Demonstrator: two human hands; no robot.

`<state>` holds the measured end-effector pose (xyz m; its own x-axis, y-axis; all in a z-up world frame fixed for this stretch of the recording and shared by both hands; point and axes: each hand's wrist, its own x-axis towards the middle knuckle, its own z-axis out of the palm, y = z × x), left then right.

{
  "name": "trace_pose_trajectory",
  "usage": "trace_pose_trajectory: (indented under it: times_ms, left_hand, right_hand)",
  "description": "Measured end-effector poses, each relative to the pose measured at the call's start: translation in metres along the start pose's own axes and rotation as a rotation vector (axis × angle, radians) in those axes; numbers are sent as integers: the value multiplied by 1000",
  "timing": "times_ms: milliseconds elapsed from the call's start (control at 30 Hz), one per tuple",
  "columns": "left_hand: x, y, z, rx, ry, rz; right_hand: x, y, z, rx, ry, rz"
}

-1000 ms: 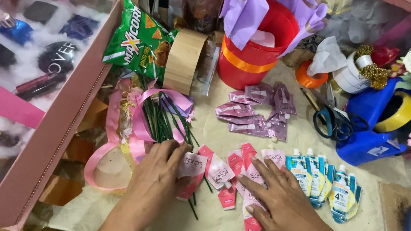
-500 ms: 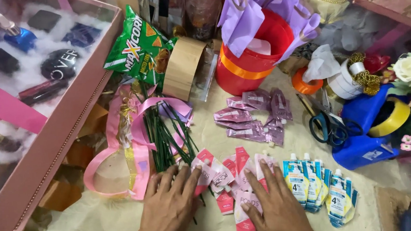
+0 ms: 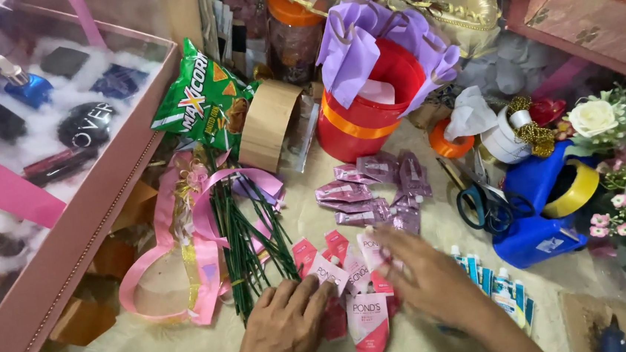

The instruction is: The person assembles a gift bouquet by preparing small product packets, attaching them to green floral wire stems using a hot glue gun, and arranging them together.

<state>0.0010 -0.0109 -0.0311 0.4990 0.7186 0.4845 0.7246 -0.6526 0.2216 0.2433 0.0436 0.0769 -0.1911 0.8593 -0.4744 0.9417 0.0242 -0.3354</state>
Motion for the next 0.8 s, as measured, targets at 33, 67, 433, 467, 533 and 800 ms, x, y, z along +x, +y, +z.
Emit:
trace_pose_trajectory:
  times_ms: [33,67,433,467,533,800]
  left_hand:
    - [8,3,-4,-1,2,2]
    - [15,7,-7,15,38,23]
    - [9,40,50,61,122,253]
    - [10,40,54,98,135,249]
    - [14,41,59,133,147,248]
    - [33,35,57,-101,-154,219]
  right_hand:
    - [17,12,-7,-1,2,1]
    - [33,25,-14,8,142,9]
    - [123,35,-14,-144,326,-27]
    - [113,22,-14,-171,308,11]
    - [106,8,-9,-196,291,52]
    - [121,22,-4,-231,388,-54]
